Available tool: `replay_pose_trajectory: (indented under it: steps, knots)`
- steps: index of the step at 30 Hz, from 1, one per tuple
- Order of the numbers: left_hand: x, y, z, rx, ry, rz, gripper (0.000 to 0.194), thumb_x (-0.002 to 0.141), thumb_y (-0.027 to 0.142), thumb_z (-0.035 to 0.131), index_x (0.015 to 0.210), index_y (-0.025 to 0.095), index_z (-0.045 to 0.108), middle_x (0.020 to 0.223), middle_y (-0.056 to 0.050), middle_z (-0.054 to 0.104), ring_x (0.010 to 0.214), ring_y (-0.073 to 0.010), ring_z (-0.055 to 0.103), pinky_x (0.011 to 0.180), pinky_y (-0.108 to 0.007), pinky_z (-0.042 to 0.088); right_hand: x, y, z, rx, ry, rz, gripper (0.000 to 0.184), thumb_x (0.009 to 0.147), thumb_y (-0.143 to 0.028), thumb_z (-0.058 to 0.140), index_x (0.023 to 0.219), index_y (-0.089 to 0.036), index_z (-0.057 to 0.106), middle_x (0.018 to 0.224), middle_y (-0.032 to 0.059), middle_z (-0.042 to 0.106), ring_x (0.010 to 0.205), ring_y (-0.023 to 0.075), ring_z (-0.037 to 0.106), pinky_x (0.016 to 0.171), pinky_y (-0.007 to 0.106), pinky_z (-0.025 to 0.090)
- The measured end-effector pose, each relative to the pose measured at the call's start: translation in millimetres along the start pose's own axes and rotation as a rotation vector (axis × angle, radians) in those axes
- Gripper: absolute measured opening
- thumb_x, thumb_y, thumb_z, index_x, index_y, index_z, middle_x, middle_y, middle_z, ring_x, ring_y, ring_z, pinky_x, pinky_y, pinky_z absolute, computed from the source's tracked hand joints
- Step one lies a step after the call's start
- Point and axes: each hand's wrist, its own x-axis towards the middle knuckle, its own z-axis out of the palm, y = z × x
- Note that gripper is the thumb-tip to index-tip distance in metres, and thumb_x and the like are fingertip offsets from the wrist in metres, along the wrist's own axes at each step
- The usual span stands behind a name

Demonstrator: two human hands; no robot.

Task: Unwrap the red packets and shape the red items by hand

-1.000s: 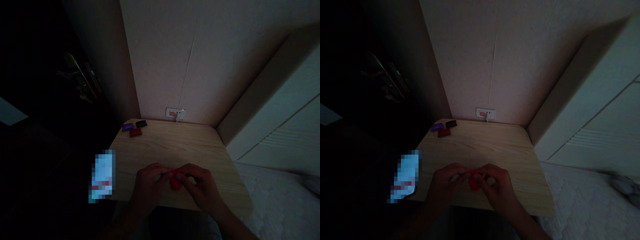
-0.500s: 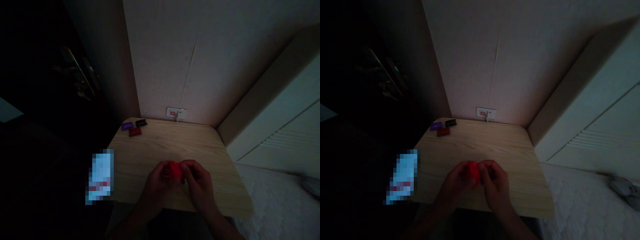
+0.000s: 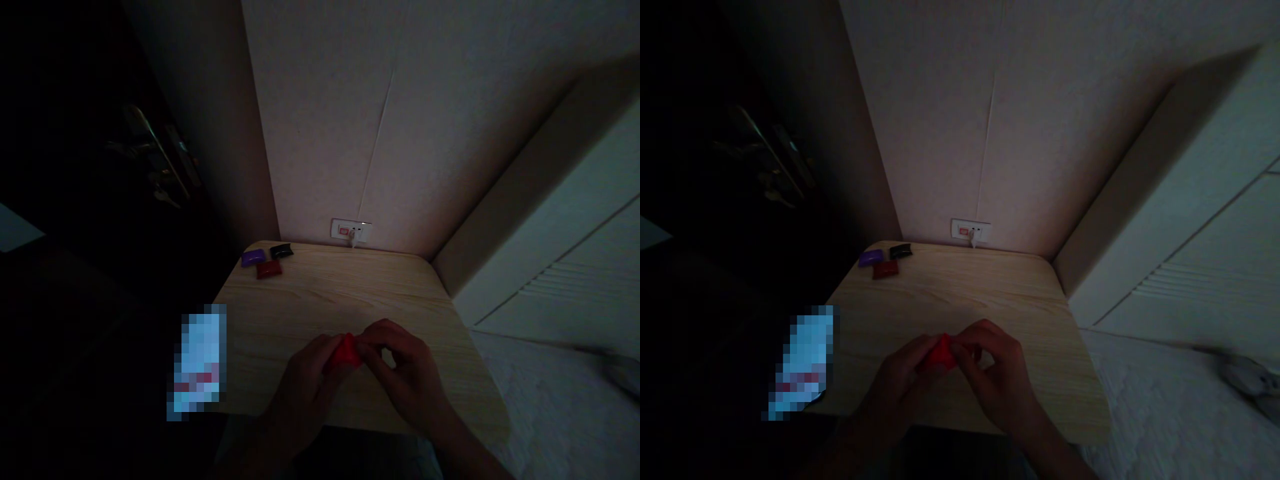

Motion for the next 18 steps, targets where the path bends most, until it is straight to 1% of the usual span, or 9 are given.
replay_pose_trajectory:
  steps: [2,5,7,8,10,13,16,18]
  knots:
    - [-1.3,-0.5,-0.2,0.030,-0.011,0.034,0.027,0.103,0.034,0.053,0.121,0.019,0.067,0.115,-0.007,0.071,0.104,-0.0196,0.067,0.092,-0.028,0.049,-1.0,0.5,0.6,0.060,-0.001,0.081,0.017,0.094,-0.031,0.069,0.083,-0.020,0.076,0.078,0.0040,0.067,0.073,0.0173,0.060,0.067,0.030,0.046]
    - [-3.6,-5.0,-0.8,0.059,-0.022,0.059,0.028,0.102,0.034,0.054,0.122,0.020,0.068,0.114,-0.007,0.072,0.102,-0.0195,0.067,0.092,-0.028,0.050,-1.3,3.0,1.0,0.237,-0.021,0.274,0.024,0.091,-0.037,0.072,0.077,-0.018,0.073,0.071,0.0022,0.066,0.068,0.0158,0.059,0.065,0.028,0.045]
    - [-4.6,-9.8,-1.8,0.048,-0.011,0.043,0.028,0.101,0.036,0.057,0.123,0.022,0.068,0.116,-0.005,0.073,0.104,-0.0193,0.067,0.093,-0.028,0.049,-2.0,5.1,1.3,0.336,-0.033,0.358,0.027,0.090,-0.040,0.072,0.075,-0.018,0.070,0.068,0.0008,0.064,0.065,0.0148,0.056,0.065,0.027,0.044]
    - [-4.9,-12.6,-2.3,0.034,0.011,0.025,0.028,0.100,0.036,0.058,0.123,0.024,0.069,0.118,-0.004,0.074,0.106,-0.0194,0.068,0.094,-0.028,0.049,-3.0,5.9,1.8,0.354,-0.038,0.372,0.028,0.090,-0.041,0.071,0.075,-0.018,0.068,0.067,0.0004,0.064,0.065,0.0146,0.056,0.065,0.027,0.043]
    - [-5.2,-17.9,-3.1,0.003,0.067,-0.023,0.028,0.099,0.039,0.060,0.121,0.025,0.070,0.118,-0.003,0.074,0.107,-0.0199,0.068,0.094,-0.028,0.049,-6.7,6.1,3.8,0.310,-0.048,0.335,0.028,0.094,-0.041,0.067,0.077,-0.018,0.065,0.070,0.0006,0.062,0.068,0.0152,0.055,0.065,0.028,0.042]
    - [-5.6,-22.8,-4.0,-0.004,0.138,-0.069,0.027,0.098,0.041,0.060,0.116,0.024,0.071,0.112,-0.004,0.076,0.103,-0.0205,0.069,0.090,-0.028,0.050,-14.1,2.6,8.1,0.103,-0.073,0.202,0.026,0.102,-0.039,0.055,0.084,-0.020,0.060,0.078,0.0018,0.059,0.073,0.0170,0.053,0.067,0.029,0.041]
    - [-6.5,-22.9,-6.0,0.032,0.141,-0.033,0.025,0.097,0.040,0.061,0.111,0.023,0.072,0.105,-0.003,0.076,0.096,-0.0196,0.070,0.086,-0.027,0.051,-17.8,-2.2,10.0,-0.041,-0.133,0.122,0.024,0.105,-0.035,0.048,0.090,-0.020,0.057,0.083,0.0033,0.057,0.076,0.0181,0.052,0.069,0.031,0.041]
    - [-7.1,-21.4,-7.9,0.047,0.116,0.005,0.023,0.097,0.039,0.062,0.110,0.023,0.073,0.102,-0.003,0.076,0.094,-0.0188,0.070,0.084,-0.026,0.051,-17.3,-3.1,8.9,-0.035,-0.186,0.123,0.023,0.106,-0.034,0.047,0.091,-0.020,0.058,0.085,0.0036,0.058,0.078,0.0183,0.053,0.071,0.031,0.042]
